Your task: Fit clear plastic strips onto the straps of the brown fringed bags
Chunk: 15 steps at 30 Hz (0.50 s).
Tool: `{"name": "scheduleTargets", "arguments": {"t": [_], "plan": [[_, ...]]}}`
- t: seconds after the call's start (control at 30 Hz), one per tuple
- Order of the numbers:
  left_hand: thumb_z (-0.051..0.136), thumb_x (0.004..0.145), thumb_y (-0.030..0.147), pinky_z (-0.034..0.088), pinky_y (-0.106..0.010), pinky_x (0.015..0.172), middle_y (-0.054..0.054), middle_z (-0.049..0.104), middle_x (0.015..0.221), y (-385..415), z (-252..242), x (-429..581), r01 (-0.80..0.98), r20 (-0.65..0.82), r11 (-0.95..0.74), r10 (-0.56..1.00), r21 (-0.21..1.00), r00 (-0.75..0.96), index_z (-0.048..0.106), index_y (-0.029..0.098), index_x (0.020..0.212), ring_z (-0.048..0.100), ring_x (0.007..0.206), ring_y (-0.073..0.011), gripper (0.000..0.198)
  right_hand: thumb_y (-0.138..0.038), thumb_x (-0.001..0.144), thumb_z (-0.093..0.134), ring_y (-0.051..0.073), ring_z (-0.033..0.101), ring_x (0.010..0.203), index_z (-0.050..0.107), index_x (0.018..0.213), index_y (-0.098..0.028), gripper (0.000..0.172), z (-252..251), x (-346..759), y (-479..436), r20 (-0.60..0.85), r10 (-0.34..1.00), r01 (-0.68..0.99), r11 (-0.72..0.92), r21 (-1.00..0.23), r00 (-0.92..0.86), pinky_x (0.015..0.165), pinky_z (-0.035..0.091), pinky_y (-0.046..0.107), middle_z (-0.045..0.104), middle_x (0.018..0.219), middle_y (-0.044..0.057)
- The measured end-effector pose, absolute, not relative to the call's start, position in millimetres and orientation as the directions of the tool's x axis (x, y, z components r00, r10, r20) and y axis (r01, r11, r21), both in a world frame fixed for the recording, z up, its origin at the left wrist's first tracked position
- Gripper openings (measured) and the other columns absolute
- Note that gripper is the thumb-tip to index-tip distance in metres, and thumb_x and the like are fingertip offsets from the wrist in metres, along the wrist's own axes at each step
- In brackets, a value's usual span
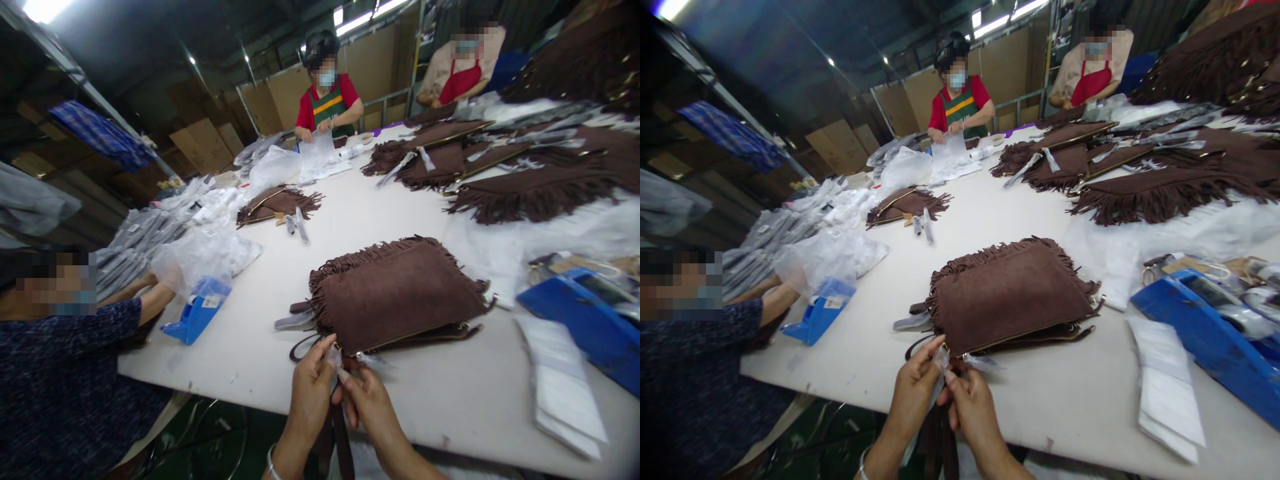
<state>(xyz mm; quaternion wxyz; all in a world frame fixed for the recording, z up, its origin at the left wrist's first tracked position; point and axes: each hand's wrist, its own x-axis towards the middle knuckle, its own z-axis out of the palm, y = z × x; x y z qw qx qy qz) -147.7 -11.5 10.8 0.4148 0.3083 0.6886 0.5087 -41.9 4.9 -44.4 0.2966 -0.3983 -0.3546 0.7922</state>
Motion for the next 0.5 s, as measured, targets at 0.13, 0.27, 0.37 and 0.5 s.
{"name": "scheduleTargets", "arguments": {"t": [0.13,0.27,0.37,0.5], "plan": [[0.062,0.08,0.038,0.044,-0.022,0.056,-0.005,0.07,0.088,-11.8,15.8,-148.6,0.093,-0.267,0.331,0.872,0.939,-0.409,0.064,0.019,0.11,0.06,0.061,-0.0128,0.035,-0.069,0.072,0.057,0.005,0.04,0.028,0.049,0.107,-0.014,0.065,-41.9,-38.6,-2.9,-0.444,0.703,-0.151,-0.61,-0.778,-0.555,0.03,0.021,0.015,0.065,0.059,0.001],[0.057,0.084,0.036,0.044,-0.022,0.058,-0.004,0.068,0.084,-13.3,15.7,-150.1,0.134,-0.289,0.353,0.891,0.926,-0.351,0.063,0.019,0.099,0.062,0.066,-0.0148,0.024,-0.07,0.067,0.062,0.003,0.035,0.028,0.055,0.089,-0.015,0.06,-46.2,-37.1,-5.0,-0.476,0.669,-0.108,-0.636,-0.764,-0.57,0.031,0.021,0.016,0.061,0.053,-0.001],[0.056,0.085,0.033,0.045,-0.023,0.062,-0.002,0.065,0.08,-12.6,12.7,-150.0,0.173,-0.262,0.333,0.904,0.927,-0.337,0.062,0.018,0.091,0.062,0.069,-0.0153,0.017,-0.071,0.062,0.065,0.003,0.033,0.028,0.058,0.08,-0.015,0.059,-48.2,-38.3,-3.3,-0.51,0.671,-0.096,-0.649,-0.754,-0.538,0.031,0.02,0.017,0.059,0.05,-0.002],[0.054,0.086,0.033,0.045,-0.024,0.066,-0.001,0.065,0.077,-11.0,9.1,-149.3,0.212,-0.226,0.315,0.906,0.925,-0.358,0.062,0.018,0.087,0.06,0.071,-0.0152,0.017,-0.069,0.062,0.066,0.004,0.033,0.028,0.061,0.097,-0.014,0.066,-45.1,-39.2,-1.2,-0.509,0.719,-0.172,-0.642,-0.747,-0.473,0.031,0.019,0.018,0.061,0.055,-0.001]]}}
